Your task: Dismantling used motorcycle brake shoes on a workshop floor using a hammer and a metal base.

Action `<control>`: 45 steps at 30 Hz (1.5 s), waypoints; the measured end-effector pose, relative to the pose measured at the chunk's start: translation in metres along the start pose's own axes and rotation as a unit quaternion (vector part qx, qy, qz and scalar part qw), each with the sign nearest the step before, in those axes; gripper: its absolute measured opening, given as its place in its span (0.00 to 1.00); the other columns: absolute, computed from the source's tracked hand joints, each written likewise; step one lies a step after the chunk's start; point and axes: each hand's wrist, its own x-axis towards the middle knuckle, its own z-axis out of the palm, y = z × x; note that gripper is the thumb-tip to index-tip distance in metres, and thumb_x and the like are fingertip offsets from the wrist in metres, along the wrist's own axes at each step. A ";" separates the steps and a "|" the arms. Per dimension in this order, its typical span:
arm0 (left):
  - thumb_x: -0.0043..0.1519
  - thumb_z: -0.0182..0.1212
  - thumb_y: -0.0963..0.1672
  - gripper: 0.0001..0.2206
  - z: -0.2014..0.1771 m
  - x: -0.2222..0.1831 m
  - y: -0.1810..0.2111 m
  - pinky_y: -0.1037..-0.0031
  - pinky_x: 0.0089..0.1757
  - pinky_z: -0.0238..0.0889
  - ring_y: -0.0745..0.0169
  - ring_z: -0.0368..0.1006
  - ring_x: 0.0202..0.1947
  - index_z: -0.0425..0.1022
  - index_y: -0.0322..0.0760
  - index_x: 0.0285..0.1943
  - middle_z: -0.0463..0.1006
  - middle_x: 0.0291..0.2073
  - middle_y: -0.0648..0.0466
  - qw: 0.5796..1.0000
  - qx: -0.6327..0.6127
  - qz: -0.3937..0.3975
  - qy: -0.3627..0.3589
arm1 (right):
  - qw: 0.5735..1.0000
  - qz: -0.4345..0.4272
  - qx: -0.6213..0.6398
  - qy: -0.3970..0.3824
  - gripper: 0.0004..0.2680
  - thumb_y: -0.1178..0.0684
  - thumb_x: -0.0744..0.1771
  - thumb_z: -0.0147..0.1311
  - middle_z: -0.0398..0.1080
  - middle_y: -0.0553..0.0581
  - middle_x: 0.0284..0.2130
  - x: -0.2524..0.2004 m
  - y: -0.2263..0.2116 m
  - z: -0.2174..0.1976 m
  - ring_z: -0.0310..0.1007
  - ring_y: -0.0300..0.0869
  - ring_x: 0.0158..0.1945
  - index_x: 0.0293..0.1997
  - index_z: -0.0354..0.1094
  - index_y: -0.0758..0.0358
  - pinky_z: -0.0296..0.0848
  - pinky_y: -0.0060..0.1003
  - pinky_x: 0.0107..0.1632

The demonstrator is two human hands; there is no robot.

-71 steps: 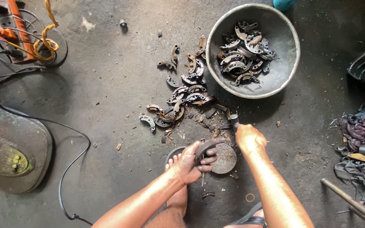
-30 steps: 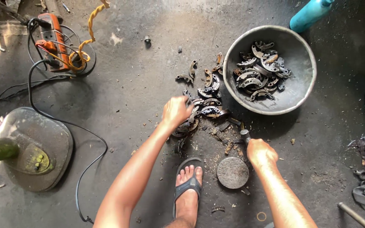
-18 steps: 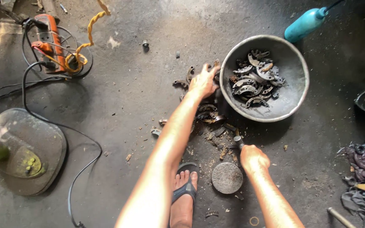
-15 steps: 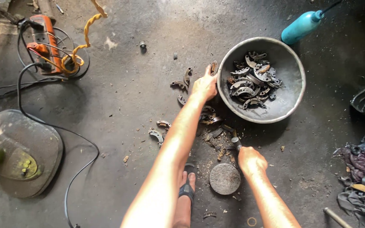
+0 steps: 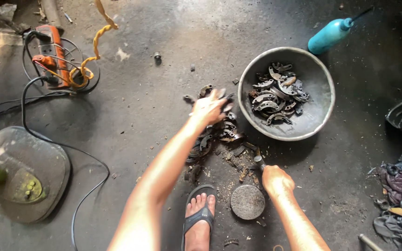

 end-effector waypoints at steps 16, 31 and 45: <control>0.62 0.63 0.43 0.08 0.018 -0.107 -0.093 0.56 0.46 0.74 0.44 0.80 0.47 0.81 0.47 0.48 0.79 0.48 0.49 0.993 0.074 -0.085 0.032 | 0.999 -0.036 0.017 0.034 0.13 0.56 0.70 0.42 0.77 0.64 0.52 -0.010 0.009 0.010 0.78 0.56 0.56 0.53 0.77 0.60 0.76 0.50 0.56; 0.64 0.65 0.49 0.17 0.027 -0.141 -0.011 0.74 0.28 0.58 0.72 0.67 0.25 0.82 0.37 0.57 0.80 0.30 0.61 0.731 -0.651 -0.200 0.051 | 1.000 -0.007 0.020 0.016 0.14 0.56 0.70 0.40 0.75 0.63 0.53 -0.015 -0.003 0.005 0.77 0.56 0.57 0.54 0.75 0.62 0.76 0.50 0.57; 0.64 0.65 0.43 0.14 0.011 -0.225 0.074 0.85 0.22 0.44 0.81 0.55 0.21 0.77 0.33 0.57 0.68 0.24 0.65 0.468 -0.862 -0.123 -0.150 | 0.996 -0.004 0.066 0.054 0.10 0.57 0.68 0.49 0.77 0.66 0.49 0.000 0.006 0.041 0.79 0.56 0.55 0.47 0.79 0.61 0.78 0.48 0.54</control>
